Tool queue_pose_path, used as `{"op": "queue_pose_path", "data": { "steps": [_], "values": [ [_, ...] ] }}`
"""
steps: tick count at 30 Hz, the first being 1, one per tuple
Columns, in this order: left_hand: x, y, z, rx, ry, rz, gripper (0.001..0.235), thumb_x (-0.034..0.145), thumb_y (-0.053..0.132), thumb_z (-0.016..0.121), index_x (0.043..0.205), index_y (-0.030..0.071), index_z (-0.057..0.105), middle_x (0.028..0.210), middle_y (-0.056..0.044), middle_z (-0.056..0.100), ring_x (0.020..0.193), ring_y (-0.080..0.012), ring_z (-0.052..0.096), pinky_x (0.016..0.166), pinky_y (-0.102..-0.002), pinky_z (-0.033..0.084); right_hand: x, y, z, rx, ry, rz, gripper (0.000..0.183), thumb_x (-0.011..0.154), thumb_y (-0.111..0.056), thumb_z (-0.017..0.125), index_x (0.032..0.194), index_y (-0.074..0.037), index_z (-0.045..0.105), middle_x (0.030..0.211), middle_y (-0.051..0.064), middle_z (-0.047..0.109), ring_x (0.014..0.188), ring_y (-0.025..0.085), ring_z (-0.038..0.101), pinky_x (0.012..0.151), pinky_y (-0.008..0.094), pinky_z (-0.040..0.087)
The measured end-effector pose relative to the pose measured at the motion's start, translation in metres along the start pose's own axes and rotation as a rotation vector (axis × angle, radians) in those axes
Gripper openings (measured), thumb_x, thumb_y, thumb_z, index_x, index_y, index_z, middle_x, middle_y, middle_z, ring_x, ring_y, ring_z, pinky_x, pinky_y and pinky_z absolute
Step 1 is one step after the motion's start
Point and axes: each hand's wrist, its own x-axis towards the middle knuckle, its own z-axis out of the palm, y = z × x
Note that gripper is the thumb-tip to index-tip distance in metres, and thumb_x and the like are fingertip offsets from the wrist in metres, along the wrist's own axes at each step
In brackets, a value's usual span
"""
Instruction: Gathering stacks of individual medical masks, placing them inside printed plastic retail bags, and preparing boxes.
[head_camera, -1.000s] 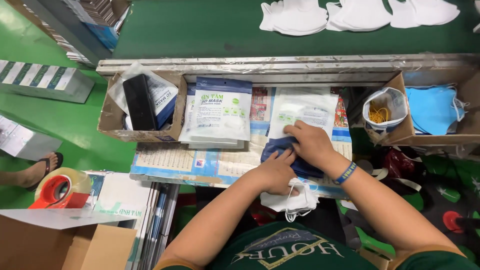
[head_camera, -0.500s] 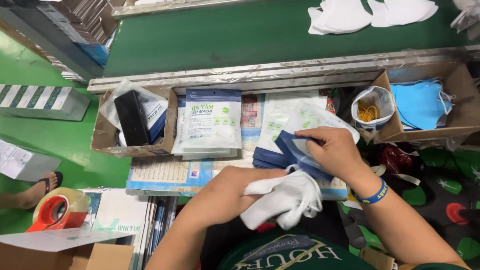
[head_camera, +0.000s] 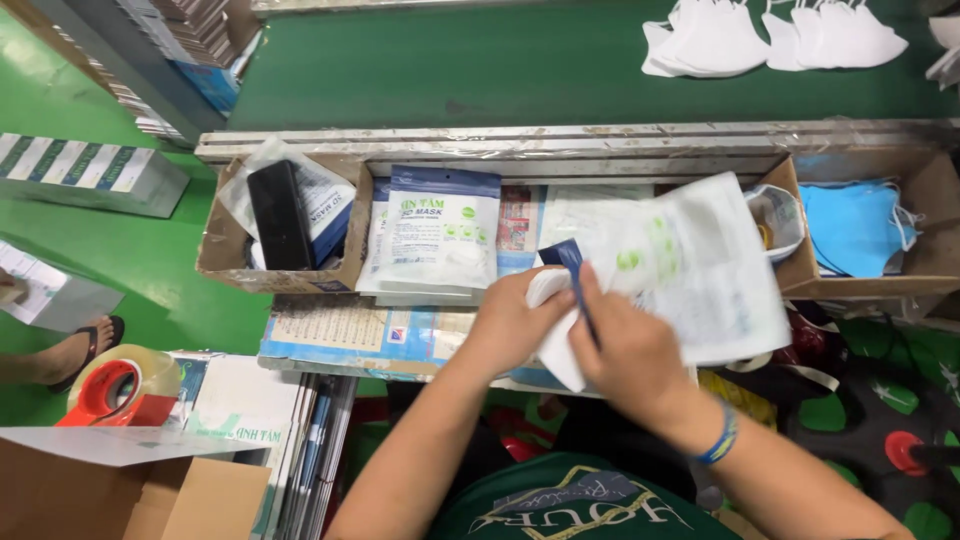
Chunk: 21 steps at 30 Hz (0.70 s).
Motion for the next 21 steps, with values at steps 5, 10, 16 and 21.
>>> {"op": "queue_pose_path", "data": {
  "steps": [5, 10, 16, 21],
  "values": [
    [-0.009, -0.062, 0.041, -0.541, 0.12, -0.103, 0.024, 0.098, 0.014, 0.066, 0.112, -0.004, 0.074, 0.101, -0.014, 0.077, 0.089, -0.0217, 0.075, 0.079, -0.039, 0.057, -0.013, -0.003, 0.025, -0.061, 0.023, -0.144, 0.06, 0.083, -0.009, 0.068, 0.139, 0.008, 0.055, 0.074, 0.015, 0.058, 0.06, 0.031, 0.062, 0.056, 0.042, 0.051],
    [-0.046, -0.041, 0.056, -1.516, -0.026, -0.369, 0.039, 0.097, 0.009, 0.058, 0.135, 0.005, 0.059, 0.128, -0.009, 0.067, 0.117, -0.0187, 0.068, 0.104, -0.033, 0.055, -0.037, 0.014, 0.045, 0.076, -0.025, -0.147, 0.053, 0.084, -0.008, 0.066, 0.135, 0.004, 0.061, 0.073, 0.015, 0.06, 0.057, 0.031, 0.062, 0.055, 0.042, 0.052],
    [-0.102, -0.087, 0.083, -1.266, -0.335, -0.511, 0.038, 0.112, 0.016, 0.05, 0.145, -0.003, 0.055, 0.138, -0.02, 0.057, 0.119, -0.0289, 0.057, 0.099, -0.044, 0.045, -0.043, -0.017, -0.019, 0.563, -0.623, -0.199, 0.034, 0.091, -0.019, 0.074, 0.119, -0.003, 0.064, 0.097, 0.017, 0.072, 0.089, 0.032, 0.072, 0.082, 0.038, 0.056],
    [-0.121, -0.093, 0.085, -0.143, -0.484, 0.136, 0.034, 0.096, 0.014, 0.052, 0.124, -0.003, 0.061, 0.117, -0.026, 0.066, 0.109, -0.0412, 0.063, 0.093, -0.049, 0.049, -0.021, 0.024, 0.001, 0.643, -0.733, -0.3, 0.064, 0.078, -0.031, 0.087, 0.128, 0.003, 0.067, 0.112, 0.018, 0.075, 0.099, 0.032, 0.074, 0.086, 0.035, 0.056]
  ]
}}
